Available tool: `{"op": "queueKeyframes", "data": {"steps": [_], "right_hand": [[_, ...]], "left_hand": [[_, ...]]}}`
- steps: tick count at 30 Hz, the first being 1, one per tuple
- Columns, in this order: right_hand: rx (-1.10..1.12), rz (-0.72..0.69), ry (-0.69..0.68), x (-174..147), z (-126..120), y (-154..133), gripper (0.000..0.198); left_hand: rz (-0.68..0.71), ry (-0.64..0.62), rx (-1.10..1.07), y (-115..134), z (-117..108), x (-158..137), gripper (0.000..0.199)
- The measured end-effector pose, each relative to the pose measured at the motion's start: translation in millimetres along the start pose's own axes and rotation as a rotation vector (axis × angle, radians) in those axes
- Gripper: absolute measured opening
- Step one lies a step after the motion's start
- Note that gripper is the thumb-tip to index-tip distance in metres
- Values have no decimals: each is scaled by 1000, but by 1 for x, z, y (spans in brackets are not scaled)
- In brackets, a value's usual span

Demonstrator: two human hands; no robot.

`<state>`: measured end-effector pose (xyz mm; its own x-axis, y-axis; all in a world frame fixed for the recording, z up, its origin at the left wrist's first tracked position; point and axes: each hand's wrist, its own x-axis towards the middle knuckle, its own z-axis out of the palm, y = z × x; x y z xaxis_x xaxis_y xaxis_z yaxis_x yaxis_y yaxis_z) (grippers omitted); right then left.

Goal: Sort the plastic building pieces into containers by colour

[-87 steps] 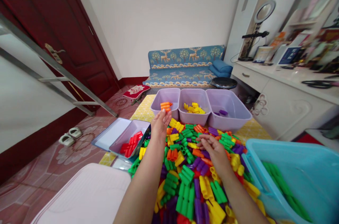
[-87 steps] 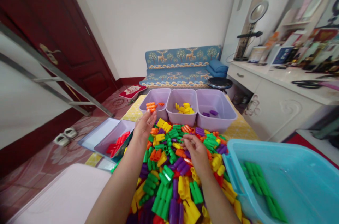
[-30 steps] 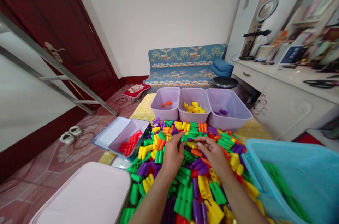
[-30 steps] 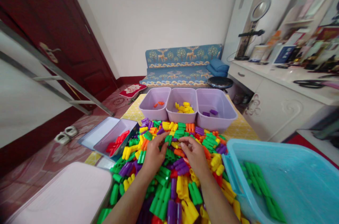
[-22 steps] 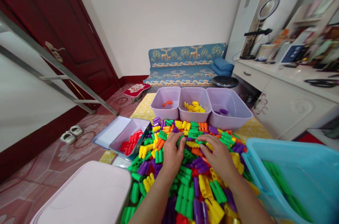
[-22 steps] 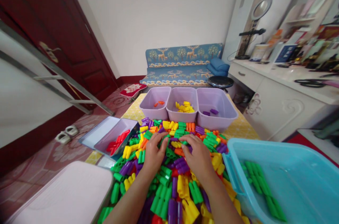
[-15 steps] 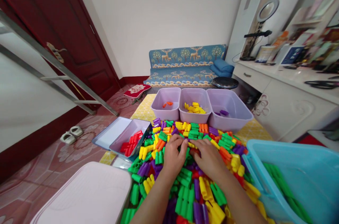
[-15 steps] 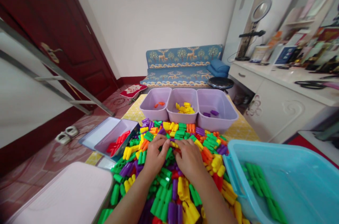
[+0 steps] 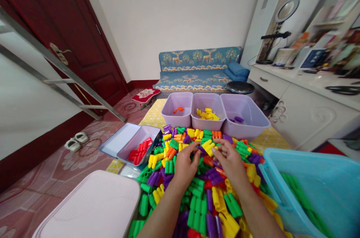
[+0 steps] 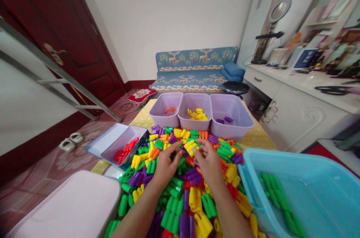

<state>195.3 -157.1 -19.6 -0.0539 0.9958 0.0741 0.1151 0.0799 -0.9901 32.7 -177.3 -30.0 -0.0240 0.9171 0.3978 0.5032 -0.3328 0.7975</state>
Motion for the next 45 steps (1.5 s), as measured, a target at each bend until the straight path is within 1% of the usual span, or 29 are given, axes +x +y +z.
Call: {"op": "queueKeyframes", "data": {"steps": [2, 5, 7, 8, 9, 11, 13, 15, 17, 20, 23, 25, 27, 31, 33, 35, 37, 39, 42, 45], "right_hand": [[-25, 41, -83, 1, -5, -5, 38], [-89, 86, -218, 5, -14, -16, 32], [-155, 82, -249, 11, -18, -24, 29], [-180, 71, -244, 15, -20, -28, 29], [-184, 45, -222, 18, -20, -32, 29], [-110, -66, -121, 25, -20, -38, 35], [20, -221, 11, 28, -17, -43, 50], [61, -335, 92, 26, -15, -43, 59], [-75, -371, 119, 22, -17, -37, 54], [-447, -386, 141, 18, -28, -15, 44], [-740, -366, 174, 17, -40, 10, 42], [-899, -353, 201, 16, -43, 20, 44], [-1022, -326, 183, 14, -41, 23, 48], [-1146, -195, 51, 6, -27, 10, 54], [-1162, -160, -11, 4, -19, 3, 53], [-1132, -159, -68, 2, -13, 0, 52], [-1054, -180, -120, 2, -9, -1, 52], [-958, -190, -143, 3, -7, 0, 52], [-823, -204, -154, 6, -4, 0, 54], [-715, -242, -157, 8, 1, -2, 53]], "left_hand": [[-5, -9, 35, 0, 0, 0, 30], [1, -14, 78, 0, -1, 0, 28], [13, -19, 94, -1, -1, 0, 26], [19, -24, 103, -1, -1, 0, 25], [24, -31, 112, -1, -1, 0, 24], [26, -42, 126, 0, -1, 1, 24], [27, -44, 135, 0, -2, 1, 24], [36, -48, 141, 0, -2, 1, 24], [49, -55, 146, 0, -2, 1, 24], [68, -60, 146, 1, -2, 1, 24], [78, -47, 136, 0, -2, 0, 23], [78, -41, 130, 0, -1, 0, 22], [79, -43, 128, -1, -1, 0, 21], [65, -41, 108, 0, -1, 0, 21], [53, -23, 80, 1, -2, 0, 22], [54, 8, 39, 3, -2, 0, 25], [61, 45, 1, 4, -3, 1, 28], [64, 71, -14, 4, -3, 1, 29], [79, 43, 20, 3, -3, 0, 32], [99, -21, 85, 2, -3, -1, 45]]}}
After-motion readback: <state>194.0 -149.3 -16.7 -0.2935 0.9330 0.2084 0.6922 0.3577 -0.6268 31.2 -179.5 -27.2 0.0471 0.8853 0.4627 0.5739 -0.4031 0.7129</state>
